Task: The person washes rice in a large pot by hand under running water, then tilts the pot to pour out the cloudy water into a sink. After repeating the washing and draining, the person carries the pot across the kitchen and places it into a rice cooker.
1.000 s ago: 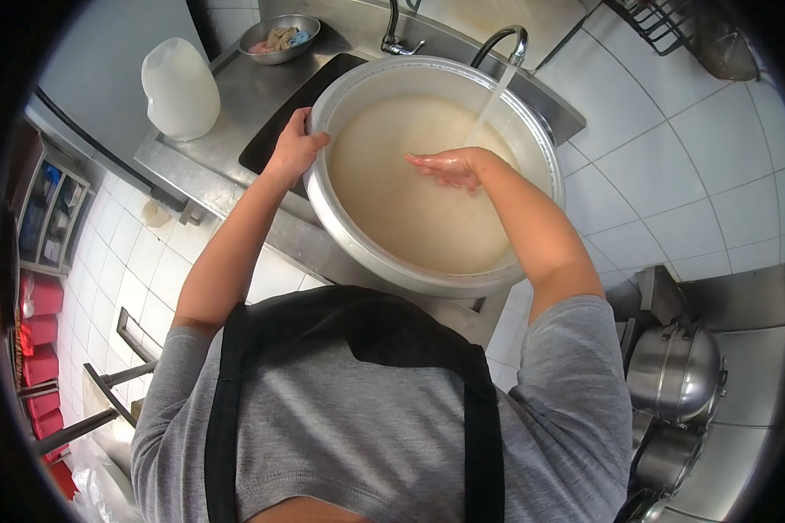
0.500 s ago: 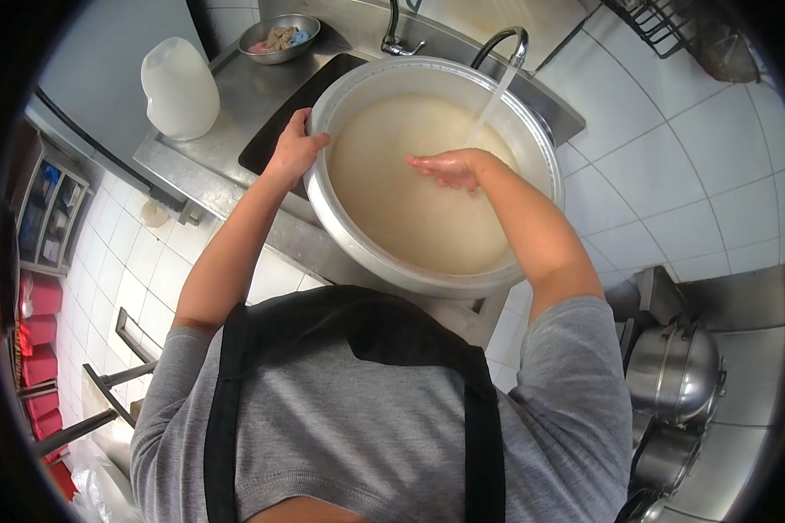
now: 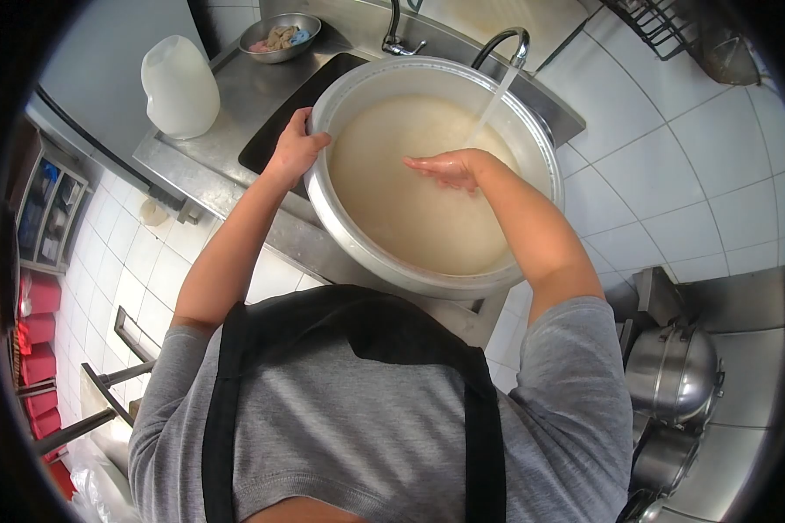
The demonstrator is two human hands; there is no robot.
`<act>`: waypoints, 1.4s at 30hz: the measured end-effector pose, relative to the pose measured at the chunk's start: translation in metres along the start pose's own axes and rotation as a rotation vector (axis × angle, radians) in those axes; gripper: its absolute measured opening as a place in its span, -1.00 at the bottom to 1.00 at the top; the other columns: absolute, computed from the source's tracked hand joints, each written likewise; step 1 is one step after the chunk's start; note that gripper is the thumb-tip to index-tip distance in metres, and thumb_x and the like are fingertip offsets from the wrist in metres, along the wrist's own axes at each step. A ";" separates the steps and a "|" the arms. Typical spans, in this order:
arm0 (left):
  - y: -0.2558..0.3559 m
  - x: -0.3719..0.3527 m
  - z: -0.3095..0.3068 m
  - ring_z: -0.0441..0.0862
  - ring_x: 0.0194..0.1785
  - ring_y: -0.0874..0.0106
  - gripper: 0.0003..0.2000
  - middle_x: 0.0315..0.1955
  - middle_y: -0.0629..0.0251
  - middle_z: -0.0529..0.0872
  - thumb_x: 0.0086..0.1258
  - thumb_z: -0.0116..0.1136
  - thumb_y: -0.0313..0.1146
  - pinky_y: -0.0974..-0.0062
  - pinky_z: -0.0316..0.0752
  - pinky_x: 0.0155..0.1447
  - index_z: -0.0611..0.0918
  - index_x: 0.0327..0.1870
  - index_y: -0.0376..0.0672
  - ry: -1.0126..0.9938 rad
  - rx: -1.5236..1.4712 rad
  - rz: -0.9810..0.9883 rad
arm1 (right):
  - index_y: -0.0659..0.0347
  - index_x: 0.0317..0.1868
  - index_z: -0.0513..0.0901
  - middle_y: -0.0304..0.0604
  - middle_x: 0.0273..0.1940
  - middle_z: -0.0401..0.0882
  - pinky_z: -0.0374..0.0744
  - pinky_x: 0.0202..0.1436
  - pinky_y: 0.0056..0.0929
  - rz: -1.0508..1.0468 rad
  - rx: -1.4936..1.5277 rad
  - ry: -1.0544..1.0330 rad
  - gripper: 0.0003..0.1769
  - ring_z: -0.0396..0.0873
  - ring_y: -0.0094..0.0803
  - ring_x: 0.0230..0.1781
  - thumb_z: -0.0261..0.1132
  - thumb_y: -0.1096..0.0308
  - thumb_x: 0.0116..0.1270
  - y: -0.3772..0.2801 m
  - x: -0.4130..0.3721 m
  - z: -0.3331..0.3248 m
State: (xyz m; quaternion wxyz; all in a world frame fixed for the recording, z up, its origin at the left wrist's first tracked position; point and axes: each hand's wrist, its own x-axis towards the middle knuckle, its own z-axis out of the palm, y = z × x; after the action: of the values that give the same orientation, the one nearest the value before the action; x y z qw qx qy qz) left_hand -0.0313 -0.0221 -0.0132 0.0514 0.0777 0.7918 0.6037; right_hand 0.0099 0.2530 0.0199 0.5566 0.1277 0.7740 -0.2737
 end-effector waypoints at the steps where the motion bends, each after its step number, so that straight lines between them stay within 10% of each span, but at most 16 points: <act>1: 0.001 0.000 0.000 0.56 0.08 0.11 -0.32 0.00 -0.16 0.56 0.05 0.17 -0.33 0.37 0.40 0.17 0.29 0.27 -0.32 0.000 0.002 -0.003 | -0.06 0.49 -0.28 0.15 0.47 -0.49 -0.32 0.33 0.42 -0.008 0.000 0.004 0.19 -0.55 0.07 0.49 -0.26 -0.67 0.02 -0.001 -0.002 0.001; 42: -0.006 0.003 0.001 0.53 0.12 0.11 -0.29 0.05 -0.17 0.53 0.04 0.16 -0.35 0.36 0.38 0.21 0.25 0.31 -0.34 -0.012 -0.024 -0.002 | -0.23 0.48 -0.33 -0.18 0.51 -0.53 -0.39 0.33 0.42 -0.072 0.013 0.007 0.17 -0.56 0.08 0.48 -0.22 -0.69 -0.01 0.001 -0.003 0.002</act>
State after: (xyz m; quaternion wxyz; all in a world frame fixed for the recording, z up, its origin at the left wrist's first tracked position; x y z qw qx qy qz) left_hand -0.0347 -0.0221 -0.0192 0.0579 0.0798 0.7843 0.6125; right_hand 0.0128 0.2534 0.0223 0.5427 0.1043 0.7783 -0.2981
